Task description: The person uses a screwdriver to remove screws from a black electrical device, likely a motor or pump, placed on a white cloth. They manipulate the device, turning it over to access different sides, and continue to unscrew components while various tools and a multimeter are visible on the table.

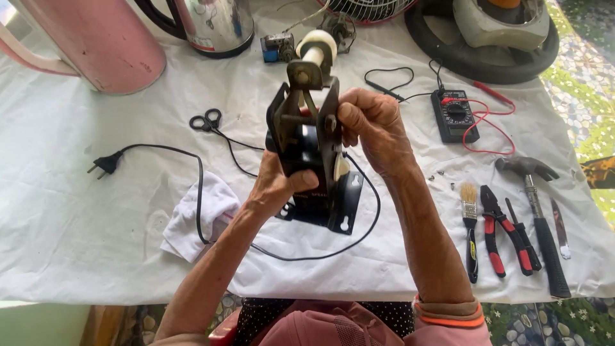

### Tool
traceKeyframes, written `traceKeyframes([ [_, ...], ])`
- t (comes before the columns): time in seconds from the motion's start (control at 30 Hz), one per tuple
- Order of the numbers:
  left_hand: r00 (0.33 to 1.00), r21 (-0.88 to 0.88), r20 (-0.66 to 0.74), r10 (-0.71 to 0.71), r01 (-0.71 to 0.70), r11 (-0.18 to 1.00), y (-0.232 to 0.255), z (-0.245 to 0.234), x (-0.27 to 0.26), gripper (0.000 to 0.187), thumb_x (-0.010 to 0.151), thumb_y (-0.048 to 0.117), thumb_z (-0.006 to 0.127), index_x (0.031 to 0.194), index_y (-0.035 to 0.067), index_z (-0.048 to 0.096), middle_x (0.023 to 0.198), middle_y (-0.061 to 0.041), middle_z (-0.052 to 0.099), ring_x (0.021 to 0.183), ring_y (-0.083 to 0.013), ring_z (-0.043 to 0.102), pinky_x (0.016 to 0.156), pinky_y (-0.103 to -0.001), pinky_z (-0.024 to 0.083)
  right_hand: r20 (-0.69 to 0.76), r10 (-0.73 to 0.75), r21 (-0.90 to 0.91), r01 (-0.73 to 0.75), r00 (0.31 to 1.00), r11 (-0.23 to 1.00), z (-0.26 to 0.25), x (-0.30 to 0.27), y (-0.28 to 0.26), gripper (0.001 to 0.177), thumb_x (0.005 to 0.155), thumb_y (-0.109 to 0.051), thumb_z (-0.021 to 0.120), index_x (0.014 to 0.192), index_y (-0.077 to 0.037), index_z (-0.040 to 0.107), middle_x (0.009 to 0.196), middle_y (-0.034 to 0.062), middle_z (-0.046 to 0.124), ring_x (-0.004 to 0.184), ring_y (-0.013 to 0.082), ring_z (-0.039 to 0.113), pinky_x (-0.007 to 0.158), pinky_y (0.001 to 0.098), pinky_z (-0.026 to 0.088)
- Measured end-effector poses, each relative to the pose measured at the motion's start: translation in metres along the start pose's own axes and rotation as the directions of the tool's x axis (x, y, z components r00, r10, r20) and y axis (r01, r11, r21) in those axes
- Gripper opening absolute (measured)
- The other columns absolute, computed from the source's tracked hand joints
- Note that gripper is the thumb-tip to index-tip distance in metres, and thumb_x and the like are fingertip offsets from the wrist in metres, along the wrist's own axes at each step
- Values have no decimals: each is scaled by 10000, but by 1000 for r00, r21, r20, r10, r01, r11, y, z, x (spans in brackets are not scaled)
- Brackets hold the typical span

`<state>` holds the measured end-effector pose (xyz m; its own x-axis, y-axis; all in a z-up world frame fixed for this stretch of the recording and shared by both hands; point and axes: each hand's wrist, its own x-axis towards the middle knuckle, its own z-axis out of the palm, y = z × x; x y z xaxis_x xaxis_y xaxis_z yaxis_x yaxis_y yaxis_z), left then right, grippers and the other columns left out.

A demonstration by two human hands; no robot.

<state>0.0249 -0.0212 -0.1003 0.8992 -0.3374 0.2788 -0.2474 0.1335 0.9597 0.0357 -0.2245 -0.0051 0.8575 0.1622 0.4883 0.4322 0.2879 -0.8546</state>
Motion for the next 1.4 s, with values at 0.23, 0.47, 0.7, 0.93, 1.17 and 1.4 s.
traceKeyframes([
  [0.23,983,-194,-183,29,-65,979,3,12,19,459,829,390,876,1124,112,661,916,-17,633,871,-118,656,785,-317,625,9,-23,-433,24,1000,901,-6,-34,-26,563,966,-420,732,1381,-61,606,1149,185,683,1108,279,682,958,410,563],
  [0.47,958,-66,-204,203,-221,973,98,37,19,614,731,419,921,1191,190,585,961,13,617,945,-108,635,857,-321,621,-60,-152,-623,82,987,778,27,-68,-31,798,894,-336,808,1508,18,443,1419,259,537,1306,435,561,1095,557,482],
  [0.7,889,-8,-424,175,-196,981,107,53,16,604,775,345,908,1225,162,549,952,11,613,885,-111,640,824,-266,610,-404,-284,-733,-122,870,669,36,-118,-13,91,858,-232,874,902,-195,804,601,-47,637,494,101,492,540,222,451],
  [0.93,773,87,-608,181,-161,983,40,47,16,792,736,306,971,1346,120,503,1051,-40,597,887,-138,607,723,-274,578,-309,-258,-827,-124,915,548,62,-94,-8,105,887,-262,862,920,-180,805,563,-13,604,427,121,478,466,233,435],
  [1.17,687,191,-616,385,-344,919,15,37,8,929,726,189,997,1459,107,431,1257,-129,516,1019,-150,552,908,-274,538,-420,101,-392,-280,902,876,63,-91,7,123,936,-183,747,858,-104,696,605,53,646,392,69,475,374,205,419],
  [1.4,641,95,-641,423,-481,872,-9,34,10,924,862,66,902,1548,138,285,1418,-212,420,1264,-283,475,1112,-492,437,-188,475,352,-393,859,850,82,-108,-5,192,1004,-147,586,1042,38,551,757,231,677,353,181,605,297,280,497],
])
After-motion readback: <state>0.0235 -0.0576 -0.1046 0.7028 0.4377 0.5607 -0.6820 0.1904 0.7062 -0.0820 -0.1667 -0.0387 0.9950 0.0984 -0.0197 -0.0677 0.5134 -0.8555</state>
